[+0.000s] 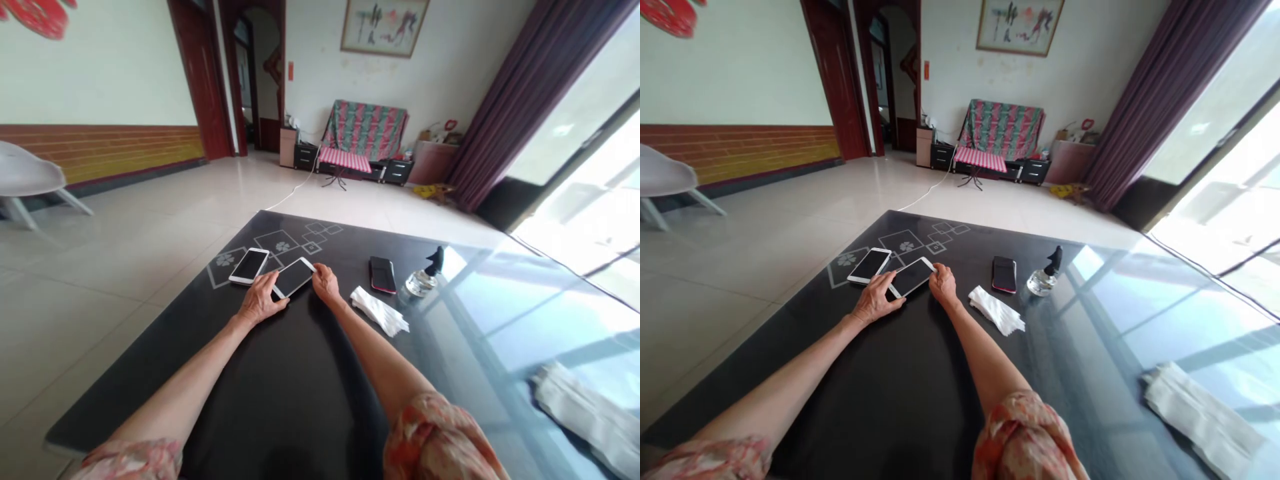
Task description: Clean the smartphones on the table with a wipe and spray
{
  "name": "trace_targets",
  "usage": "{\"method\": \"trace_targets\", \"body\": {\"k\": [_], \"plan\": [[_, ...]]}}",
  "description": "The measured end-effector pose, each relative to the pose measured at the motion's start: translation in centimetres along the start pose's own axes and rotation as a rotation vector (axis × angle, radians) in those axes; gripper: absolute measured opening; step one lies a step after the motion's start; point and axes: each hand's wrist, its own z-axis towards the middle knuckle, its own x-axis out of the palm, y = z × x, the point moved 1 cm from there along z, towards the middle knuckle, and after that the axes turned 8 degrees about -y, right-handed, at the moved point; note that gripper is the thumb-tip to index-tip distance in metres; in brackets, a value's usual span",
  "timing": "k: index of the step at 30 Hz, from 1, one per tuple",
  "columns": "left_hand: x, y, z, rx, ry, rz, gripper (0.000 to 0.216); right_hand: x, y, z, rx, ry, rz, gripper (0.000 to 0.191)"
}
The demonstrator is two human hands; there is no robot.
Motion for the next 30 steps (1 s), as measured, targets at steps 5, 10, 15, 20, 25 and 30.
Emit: {"method": "trace_targets", "body": {"k": [5, 10, 15, 20, 25, 30], "plan": [[1.7, -4.3, -1.2, -0.124, -0.006, 0.045, 0.067, -3.2, -1.3, -1.8, -0.049, 0.025, -0.033, 0.031], [3.3, -7.6, -1.1, -0.135, -0.03, 0.045, 0.066, -7.4, -3.2, -3.6, -0.263, -0.049, -0.024, 0.033], [5.0, -10.9, -0.6, -0.165, 0.028, 0.065, 0.066, -11.1, -6.6, -5.3, -0.313, -0.062, -0.204, 0.033], [5.8, -13.2, -0.4, -0.147, 0.071, 0.119, 0.072, -13.0, -8.8, -5.9, -0.312, 0.044, -0.316, 0.033], [6.0, -13.6, -0.7, -0.115, 0.049, 0.151, 0.078, -13.4, -9.1, -6.1, -0.352, 0.12, -0.325, 0.028], [6.0, -13.8, -1.3, -0.065, 0.021, 0.158, 0.085, -13.0, -9.3, -6.3, -0.337, 0.085, -0.342, 0.029]]}}
